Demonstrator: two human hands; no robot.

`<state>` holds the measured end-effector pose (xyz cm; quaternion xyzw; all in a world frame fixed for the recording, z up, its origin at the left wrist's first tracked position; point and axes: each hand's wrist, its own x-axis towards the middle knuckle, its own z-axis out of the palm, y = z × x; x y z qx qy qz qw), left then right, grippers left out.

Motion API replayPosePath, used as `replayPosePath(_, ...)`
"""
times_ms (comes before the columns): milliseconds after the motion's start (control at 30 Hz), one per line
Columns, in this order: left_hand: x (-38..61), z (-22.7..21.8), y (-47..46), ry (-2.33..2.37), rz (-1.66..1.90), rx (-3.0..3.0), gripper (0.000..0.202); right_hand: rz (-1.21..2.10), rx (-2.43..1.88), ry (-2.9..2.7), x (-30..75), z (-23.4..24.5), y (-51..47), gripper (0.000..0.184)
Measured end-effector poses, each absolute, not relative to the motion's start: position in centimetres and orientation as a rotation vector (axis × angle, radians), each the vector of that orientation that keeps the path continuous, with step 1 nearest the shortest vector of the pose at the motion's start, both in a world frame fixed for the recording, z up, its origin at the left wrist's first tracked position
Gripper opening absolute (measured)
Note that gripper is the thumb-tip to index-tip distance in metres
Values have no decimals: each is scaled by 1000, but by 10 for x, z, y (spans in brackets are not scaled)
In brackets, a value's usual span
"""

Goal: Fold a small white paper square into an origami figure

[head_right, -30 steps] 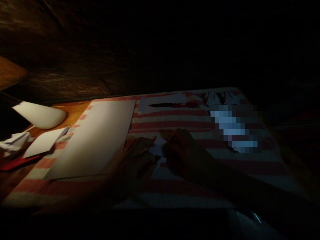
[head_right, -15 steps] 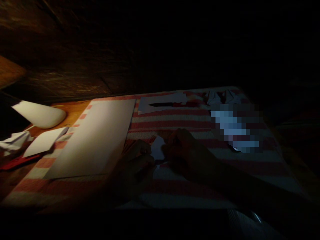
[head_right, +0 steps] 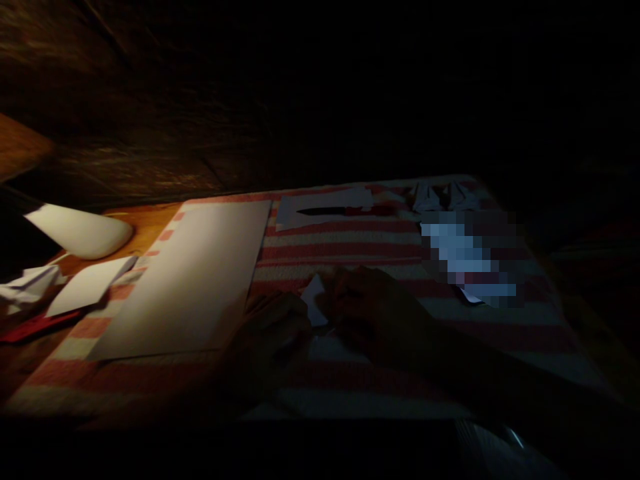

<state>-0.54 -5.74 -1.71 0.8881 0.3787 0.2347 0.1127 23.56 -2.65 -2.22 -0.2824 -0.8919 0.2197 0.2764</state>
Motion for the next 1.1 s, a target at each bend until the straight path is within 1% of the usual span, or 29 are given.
replayPosePath(133,-6,-17,-57,1102,701,2517,12,575,-774,-2418,235,-20,-27,6)
replayPosePath(267,-6,-19,-58,1118,724,2357,15,631,-762,-2351,233,-17,-26,2)
replayPosePath(433,-4,-18,-58,1124,687,2218,16,716,-775,-2319,230,-13,-25,10)
replayPosePath(833,-4,-19,-58,1096,704,2223,13,680,-796,-2349,231,-17,-23,5)
replayPosePath(1100,-2,-18,-54,1182,688,2183,14,744,-847,-2288,230,-19,-23,12)
